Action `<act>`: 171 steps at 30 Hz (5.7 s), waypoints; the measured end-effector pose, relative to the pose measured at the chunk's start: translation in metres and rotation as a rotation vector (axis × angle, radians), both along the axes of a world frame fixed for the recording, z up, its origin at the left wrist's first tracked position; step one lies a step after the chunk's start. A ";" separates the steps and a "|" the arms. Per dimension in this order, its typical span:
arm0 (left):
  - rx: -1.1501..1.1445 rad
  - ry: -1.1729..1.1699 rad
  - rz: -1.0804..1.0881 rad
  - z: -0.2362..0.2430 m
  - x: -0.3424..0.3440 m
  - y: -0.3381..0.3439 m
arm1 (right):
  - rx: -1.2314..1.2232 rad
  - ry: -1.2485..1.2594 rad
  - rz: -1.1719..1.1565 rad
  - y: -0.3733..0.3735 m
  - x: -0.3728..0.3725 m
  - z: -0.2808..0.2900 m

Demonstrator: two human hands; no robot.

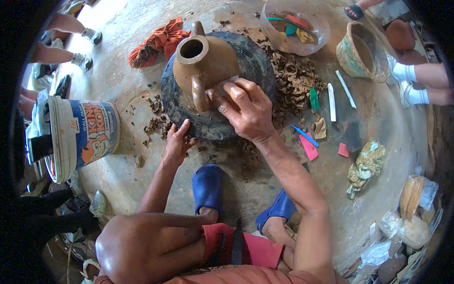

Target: The person shapes a clay jug on a pottery wheel using various tools and a sponge. They use small plastic scraping tools and a blue stick to refine the surface and handles of the vessel while rotating it on the wheel.

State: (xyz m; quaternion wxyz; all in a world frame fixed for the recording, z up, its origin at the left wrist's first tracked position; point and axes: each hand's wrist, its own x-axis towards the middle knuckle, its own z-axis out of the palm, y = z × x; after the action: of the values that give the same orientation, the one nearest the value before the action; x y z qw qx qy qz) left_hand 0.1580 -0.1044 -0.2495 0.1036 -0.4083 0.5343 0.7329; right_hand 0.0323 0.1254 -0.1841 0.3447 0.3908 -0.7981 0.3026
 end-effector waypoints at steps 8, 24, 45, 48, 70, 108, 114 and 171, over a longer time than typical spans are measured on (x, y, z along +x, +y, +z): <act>0.046 0.021 -0.004 -0.004 0.005 0.001 | 0.035 -0.019 0.041 0.019 -0.004 -0.010; 0.116 0.018 -0.013 -0.004 0.008 0.008 | -0.146 -0.116 -0.062 0.006 0.020 -0.065; 0.199 -0.009 -0.101 -0.006 0.013 0.005 | -0.331 -0.331 -0.143 0.000 0.033 -0.063; 0.177 0.031 -0.129 -0.009 0.009 -0.008 | -0.518 -0.341 -0.325 0.004 0.009 -0.052; 0.361 -0.025 -0.028 -0.001 0.024 0.040 | -0.904 -0.903 -0.400 -0.050 0.031 -0.047; 0.136 0.033 0.042 -0.040 0.010 -0.018 | -0.456 -0.902 -0.512 -0.015 0.007 0.002; 0.181 0.073 0.088 -0.052 0.015 -0.017 | -0.366 -0.731 -0.468 -0.042 0.006 0.061; 0.208 0.051 0.065 -0.010 0.023 0.014 | 0.176 -0.042 0.014 0.016 0.020 0.021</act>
State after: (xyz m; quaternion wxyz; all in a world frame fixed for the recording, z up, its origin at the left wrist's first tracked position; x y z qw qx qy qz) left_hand 0.1814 -0.0907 -0.2594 0.1082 -0.3938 0.4442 0.7974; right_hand 0.0518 0.1416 -0.1632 0.2903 0.4188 -0.8257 0.2420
